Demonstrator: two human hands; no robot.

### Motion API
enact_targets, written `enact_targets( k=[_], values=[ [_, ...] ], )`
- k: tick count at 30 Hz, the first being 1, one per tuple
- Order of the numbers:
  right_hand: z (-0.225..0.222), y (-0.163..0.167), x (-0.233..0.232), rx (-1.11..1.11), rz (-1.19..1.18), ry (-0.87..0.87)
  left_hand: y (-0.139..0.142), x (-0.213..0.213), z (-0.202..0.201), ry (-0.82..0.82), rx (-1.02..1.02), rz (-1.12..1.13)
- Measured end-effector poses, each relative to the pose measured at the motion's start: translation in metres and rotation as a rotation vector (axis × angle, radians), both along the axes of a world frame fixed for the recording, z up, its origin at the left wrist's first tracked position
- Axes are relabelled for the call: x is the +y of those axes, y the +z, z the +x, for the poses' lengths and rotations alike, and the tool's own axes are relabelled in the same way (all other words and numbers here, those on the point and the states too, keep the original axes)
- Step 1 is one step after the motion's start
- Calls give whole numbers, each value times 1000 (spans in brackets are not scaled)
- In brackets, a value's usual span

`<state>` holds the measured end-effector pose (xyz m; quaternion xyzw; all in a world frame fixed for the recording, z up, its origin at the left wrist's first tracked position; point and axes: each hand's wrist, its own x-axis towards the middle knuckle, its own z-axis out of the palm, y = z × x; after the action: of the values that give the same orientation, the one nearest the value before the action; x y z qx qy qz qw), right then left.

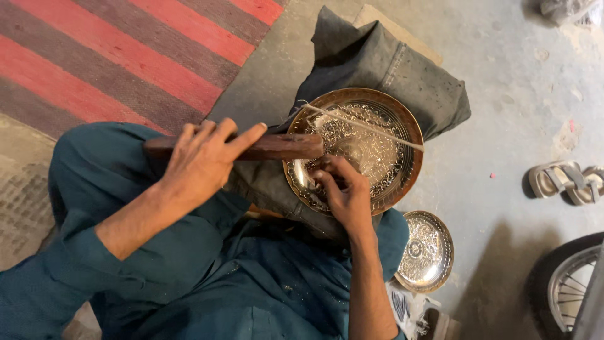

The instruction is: The person sits cross-legged on the floor with a decorative brass plate resting on a cushion, and engraves ornamental patterns into it. They hold a chisel against the plate with one hand and strike it with a wooden mallet in the other, repositioning the chisel repeatedly across the plate surface.

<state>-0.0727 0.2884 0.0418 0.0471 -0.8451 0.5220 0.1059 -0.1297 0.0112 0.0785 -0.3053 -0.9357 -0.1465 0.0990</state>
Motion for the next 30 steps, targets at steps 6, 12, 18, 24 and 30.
enact_targets(
  k=[6, 12, 18, 24, 30],
  values=[
    [7, -9, 1, -39, -64, -152, 7, -9, 2, -49, -322, 403],
    [10, -11, -6, 40, -71, -174, 17, 1, 1, -58, -422, 317],
    [11, -5, -9, 13, -76, -193, 24, 10, -7, -91, -323, 234],
    [14, -9, -7, -30, -51, -201, 20, 13, -14, -147, 228, -214],
    [13, -11, -9, 43, -103, -194, 15, 12, -13, -123, 262, -148]
  ],
)
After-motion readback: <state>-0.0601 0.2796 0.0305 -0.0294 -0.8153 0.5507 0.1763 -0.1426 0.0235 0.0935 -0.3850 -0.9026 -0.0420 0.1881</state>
